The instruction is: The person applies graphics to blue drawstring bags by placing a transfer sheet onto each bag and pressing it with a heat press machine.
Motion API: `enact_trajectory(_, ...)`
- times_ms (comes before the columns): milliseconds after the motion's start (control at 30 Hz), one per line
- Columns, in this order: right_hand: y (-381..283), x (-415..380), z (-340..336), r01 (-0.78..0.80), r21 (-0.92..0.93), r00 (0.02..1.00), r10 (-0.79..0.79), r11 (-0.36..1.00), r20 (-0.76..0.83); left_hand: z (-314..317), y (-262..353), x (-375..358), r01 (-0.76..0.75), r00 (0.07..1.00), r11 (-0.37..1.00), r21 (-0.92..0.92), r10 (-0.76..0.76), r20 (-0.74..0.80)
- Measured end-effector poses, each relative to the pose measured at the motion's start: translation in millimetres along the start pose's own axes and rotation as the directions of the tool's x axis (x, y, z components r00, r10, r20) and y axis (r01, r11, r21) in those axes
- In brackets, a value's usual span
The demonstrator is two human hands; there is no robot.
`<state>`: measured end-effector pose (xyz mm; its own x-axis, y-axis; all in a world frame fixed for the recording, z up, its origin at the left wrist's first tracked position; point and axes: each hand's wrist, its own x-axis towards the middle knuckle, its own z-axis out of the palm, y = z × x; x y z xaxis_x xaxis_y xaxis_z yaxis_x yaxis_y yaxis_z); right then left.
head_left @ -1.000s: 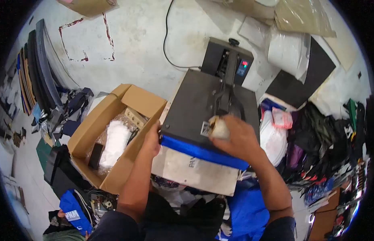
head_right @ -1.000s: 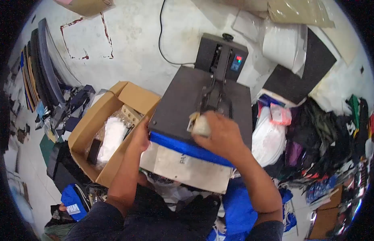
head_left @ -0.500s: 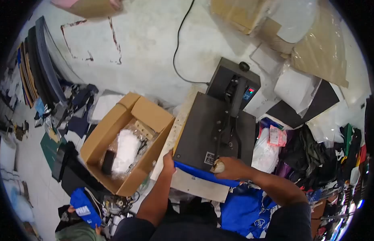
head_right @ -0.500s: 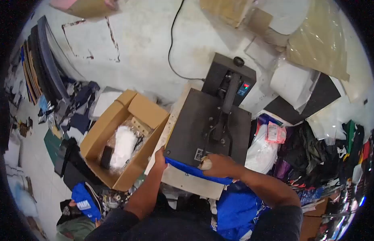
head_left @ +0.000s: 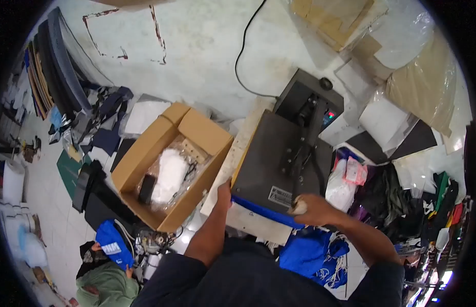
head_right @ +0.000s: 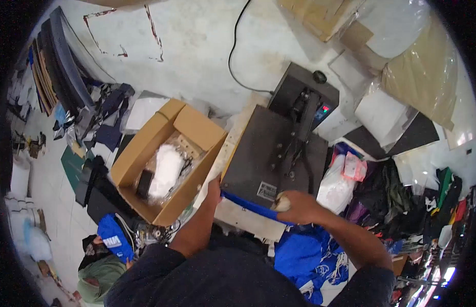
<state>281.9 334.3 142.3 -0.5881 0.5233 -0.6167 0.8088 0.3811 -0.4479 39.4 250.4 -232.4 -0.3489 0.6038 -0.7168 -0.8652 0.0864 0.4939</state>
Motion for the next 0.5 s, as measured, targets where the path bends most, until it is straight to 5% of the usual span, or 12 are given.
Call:
enact_trajectory(33, -20, -9, -19, -0.163, 0.156, 0.98, 0.141, 0.974, 0.143, -3, 4, 2, -0.008, 0.999, 0.99, 0.138, 0.003, 0.032)
enact_trajectory(100, -29, -23, -41, -0.036, 0.168, 0.998, 0.027, 0.985, 0.055, 5, 17, -6, -0.045, 0.998, 0.919, 0.392, 0.021, 0.067)
enact_trajectory(133, -26, -32, -56, 0.104, 0.057, 0.994, -0.102, 0.993, -0.039, -13, 6, 11, -0.408, 0.913, 0.654, 0.637, 0.305, 0.272)
enact_trajectory(167, -29, -46, -75, 0.146, 0.077, 0.978, -0.132, 0.986, -0.158, -10, 16, 0, -0.518, 0.844, 0.443, 0.732, 0.404, 0.353)
enact_trajectory(200, -40, -61, -100, 0.065, -0.018, 0.963, -0.068, 0.998, -0.263, 16, 54, -45, -0.204, 0.979, 0.566, 0.799, 0.143, 0.149)
enact_trajectory(233, -26, -70, -124, 0.199, -0.311, 0.815, -0.333, 0.93, -0.475, 29, 71, -75, -0.198, 0.979, 0.6, 0.775, 0.167, 0.12)
enact_trajectory(267, -40, -82, -146, 0.102, 0.0, 0.797, -0.082, 0.995, -0.598, 34, 77, -89, -0.2, 0.976, 0.631, 0.75, 0.199, 0.093)
enact_trajectory(300, -28, -82, -181, 0.051, -0.432, 0.619, -0.368, 0.901, -0.694, 20, 72, -88, -0.18, 0.979, 0.615, 0.768, 0.187, 0.079)
enact_trajectory(333, -35, -82, -211, 0.025, -0.146, 0.584, -0.133, 0.989, -0.801, 5, 67, -80, -0.301, 0.953, 0.675, 0.674, 0.185, 0.24)
enact_trajectory(367, -11, -74, -260, -0.064, -0.47, 0.451, -0.395, 0.88, -0.8, -1, 67, -75, -0.409, 0.894, 0.73, 0.548, 0.2, 0.401)
enact_trajectory(400, 16, -63, -310, -0.11, -0.508, 0.365, -0.441, 0.854, -0.82, -1, 67, -81, -0.412, 0.892, 0.724, 0.553, 0.198, 0.406)
enact_trajectory(500, -39, -49, -332, -0.247, -0.388, 0.258, -0.326, 0.888, -0.909, 2, 71, -109, -0.465, 0.87, 0.532, 0.708, 0.129, 0.475)
